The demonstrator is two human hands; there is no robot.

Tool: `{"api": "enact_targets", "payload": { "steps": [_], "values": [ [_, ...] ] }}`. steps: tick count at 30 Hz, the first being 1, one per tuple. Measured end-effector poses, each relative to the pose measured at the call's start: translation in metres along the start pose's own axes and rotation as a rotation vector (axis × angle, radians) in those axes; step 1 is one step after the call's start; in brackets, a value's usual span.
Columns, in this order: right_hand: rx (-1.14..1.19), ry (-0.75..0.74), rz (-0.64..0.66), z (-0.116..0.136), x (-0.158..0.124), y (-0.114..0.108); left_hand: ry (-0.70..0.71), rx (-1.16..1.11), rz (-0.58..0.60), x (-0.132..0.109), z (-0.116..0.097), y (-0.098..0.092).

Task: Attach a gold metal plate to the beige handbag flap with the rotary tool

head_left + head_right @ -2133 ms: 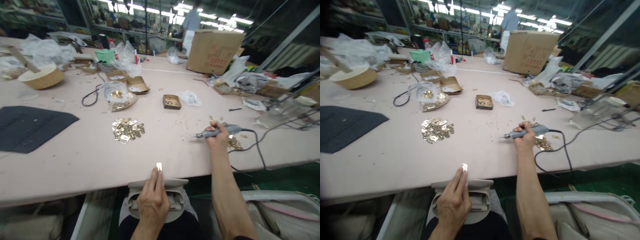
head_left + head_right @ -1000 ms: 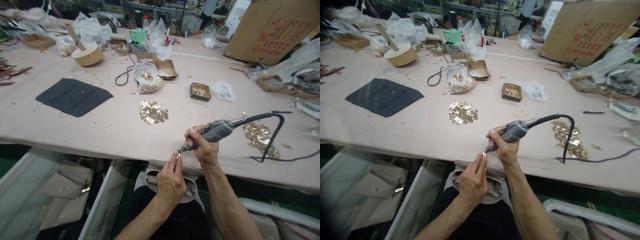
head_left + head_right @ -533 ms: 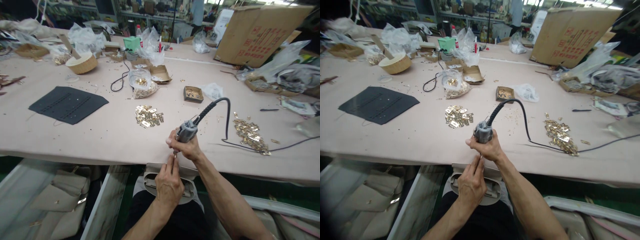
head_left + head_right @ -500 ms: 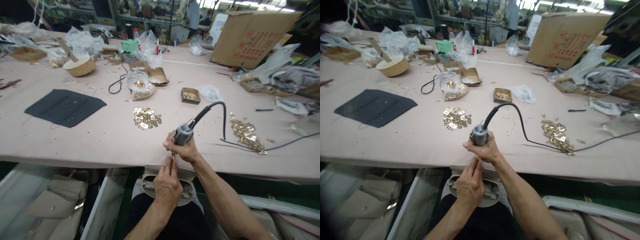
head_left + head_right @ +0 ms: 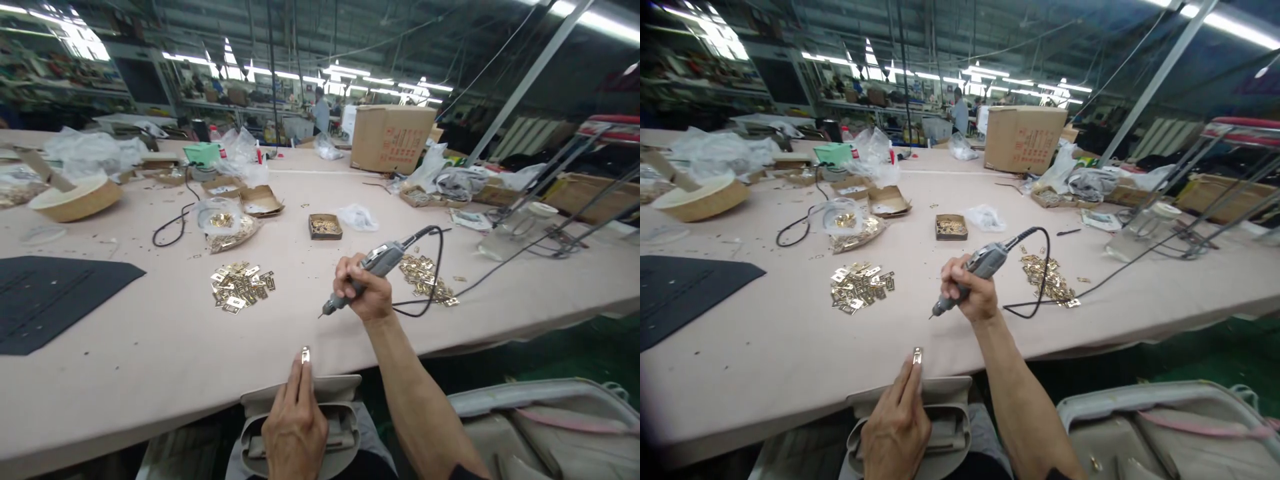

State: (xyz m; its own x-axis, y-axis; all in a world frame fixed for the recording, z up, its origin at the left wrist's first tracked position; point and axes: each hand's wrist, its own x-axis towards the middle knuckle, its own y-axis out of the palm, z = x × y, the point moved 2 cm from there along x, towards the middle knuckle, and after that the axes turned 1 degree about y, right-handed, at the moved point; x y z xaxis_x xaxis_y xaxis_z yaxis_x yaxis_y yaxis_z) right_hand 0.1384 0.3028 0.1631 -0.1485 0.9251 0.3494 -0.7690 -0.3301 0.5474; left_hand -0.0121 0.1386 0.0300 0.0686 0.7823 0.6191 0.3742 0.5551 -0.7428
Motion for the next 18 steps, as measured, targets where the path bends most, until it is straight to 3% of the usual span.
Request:
{"api": "enact_targets", "payload": {
  "steps": [5,9,13,18],
  "values": [
    [0.030,-0.073,-0.430,0.034,0.030,-0.085,0.046,-0.003,-0.019,-0.001,0.003,0.001],
    [0.120,-0.045,-0.706,0.038,0.050,-0.150,0.069,-0.012,-0.031,-0.004,0.009,0.004],
    [0.149,-0.044,-0.822,0.026,0.054,-0.185,0.093,-0.018,-0.018,-0.006,0.012,0.006],
    [0.179,-0.024,-0.931,0.012,0.048,-0.208,0.080,-0.017,-0.037,-0.002,0.010,0.004]
  ]
}}
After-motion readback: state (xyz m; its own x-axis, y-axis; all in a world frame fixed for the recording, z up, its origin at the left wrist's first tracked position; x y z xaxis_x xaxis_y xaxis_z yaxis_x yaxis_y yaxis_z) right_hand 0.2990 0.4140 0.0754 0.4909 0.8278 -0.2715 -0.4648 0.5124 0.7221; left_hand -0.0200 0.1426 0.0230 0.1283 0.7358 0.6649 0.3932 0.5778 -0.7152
